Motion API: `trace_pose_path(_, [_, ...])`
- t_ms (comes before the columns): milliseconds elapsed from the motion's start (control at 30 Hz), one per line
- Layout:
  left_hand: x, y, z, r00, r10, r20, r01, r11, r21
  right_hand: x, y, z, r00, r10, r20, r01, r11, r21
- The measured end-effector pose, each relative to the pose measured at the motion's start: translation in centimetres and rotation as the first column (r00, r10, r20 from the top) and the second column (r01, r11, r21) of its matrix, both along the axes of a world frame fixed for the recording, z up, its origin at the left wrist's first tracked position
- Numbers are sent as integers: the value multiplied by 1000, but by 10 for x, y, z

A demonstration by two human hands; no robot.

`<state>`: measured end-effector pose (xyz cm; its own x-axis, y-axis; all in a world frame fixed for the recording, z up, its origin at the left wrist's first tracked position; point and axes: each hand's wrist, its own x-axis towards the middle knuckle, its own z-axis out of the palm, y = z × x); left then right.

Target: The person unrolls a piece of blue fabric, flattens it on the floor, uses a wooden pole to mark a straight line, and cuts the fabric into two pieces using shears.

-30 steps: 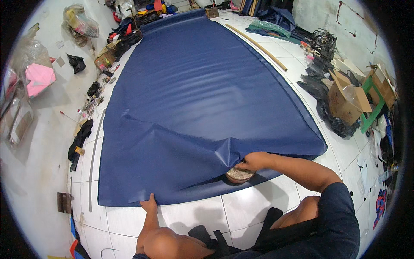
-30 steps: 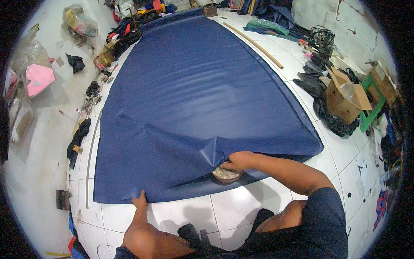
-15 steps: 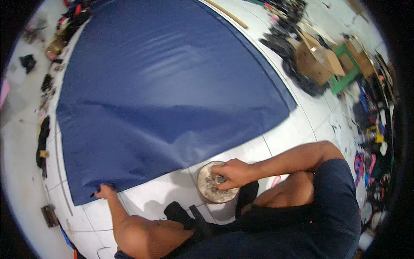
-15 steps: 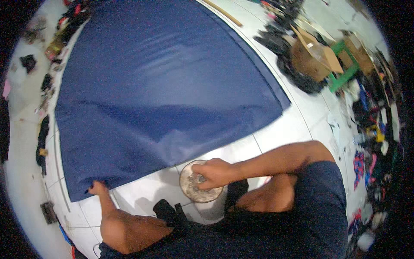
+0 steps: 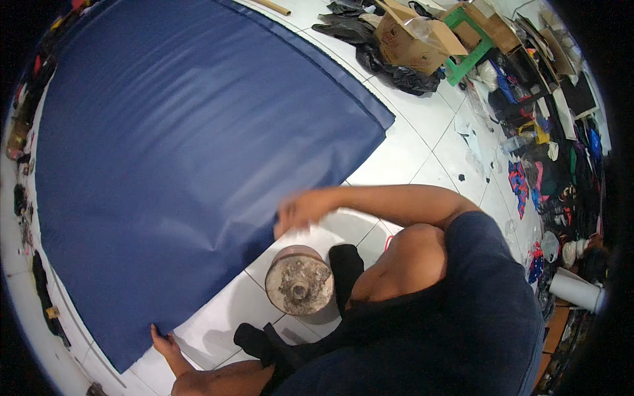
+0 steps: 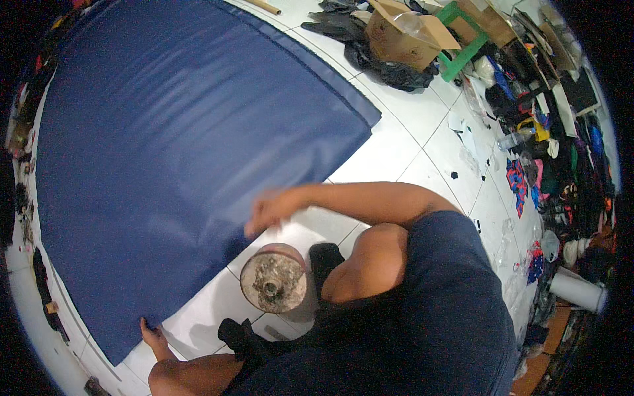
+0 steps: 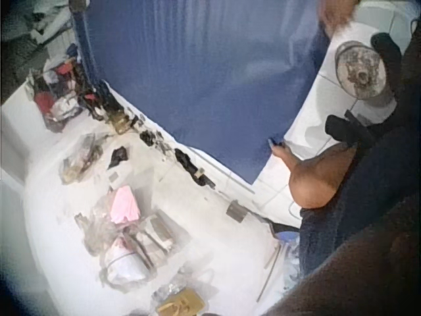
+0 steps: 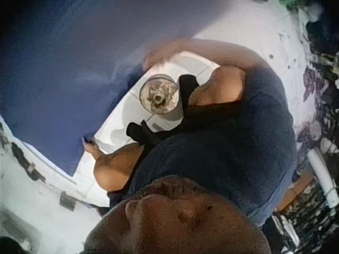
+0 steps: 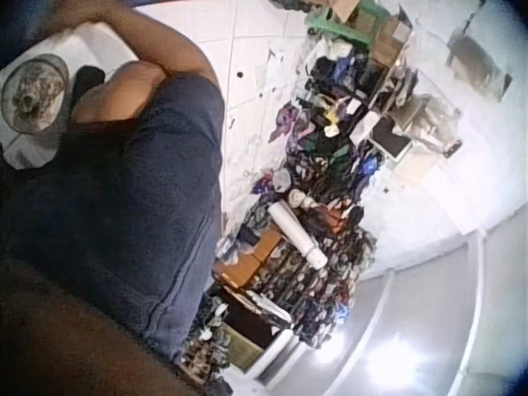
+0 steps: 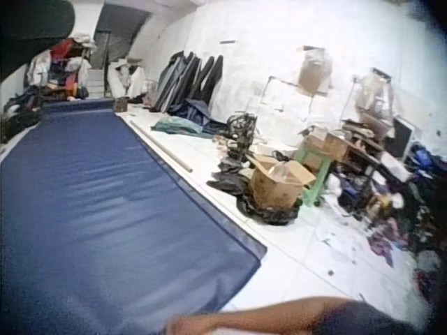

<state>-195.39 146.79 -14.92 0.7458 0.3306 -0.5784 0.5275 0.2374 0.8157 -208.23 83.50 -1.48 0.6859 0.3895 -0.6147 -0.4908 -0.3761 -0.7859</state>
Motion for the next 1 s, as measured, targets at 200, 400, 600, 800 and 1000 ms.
trace_pose_path(200, [-5, 3, 3, 997, 82, 3, -82, 996, 37, -58, -152, -52, 800, -580, 151, 427, 375, -823])
trace_pose_path(400, [-9, -12, 28, 988, 93, 127, -85, 994, -66, -111, -150, -115, -13, -999, 50, 964, -26, -264])
trace_pose_path(600, [8, 18, 27, 957, 165, 237, -136, 982, -133, -75, -140, -111, -197, -975, -108, 979, -189, -80])
trace_pose_path(800, [5, 26, 10, 964, 179, 196, -197, 978, 72, -57, -149, -74, -209, -977, 33, 920, -185, 345])
trace_pose_path(1000, [128, 67, 77, 939, 162, 303, -199, 975, 96, 73, -219, 37, -62, -920, 388, 977, 25, 214])
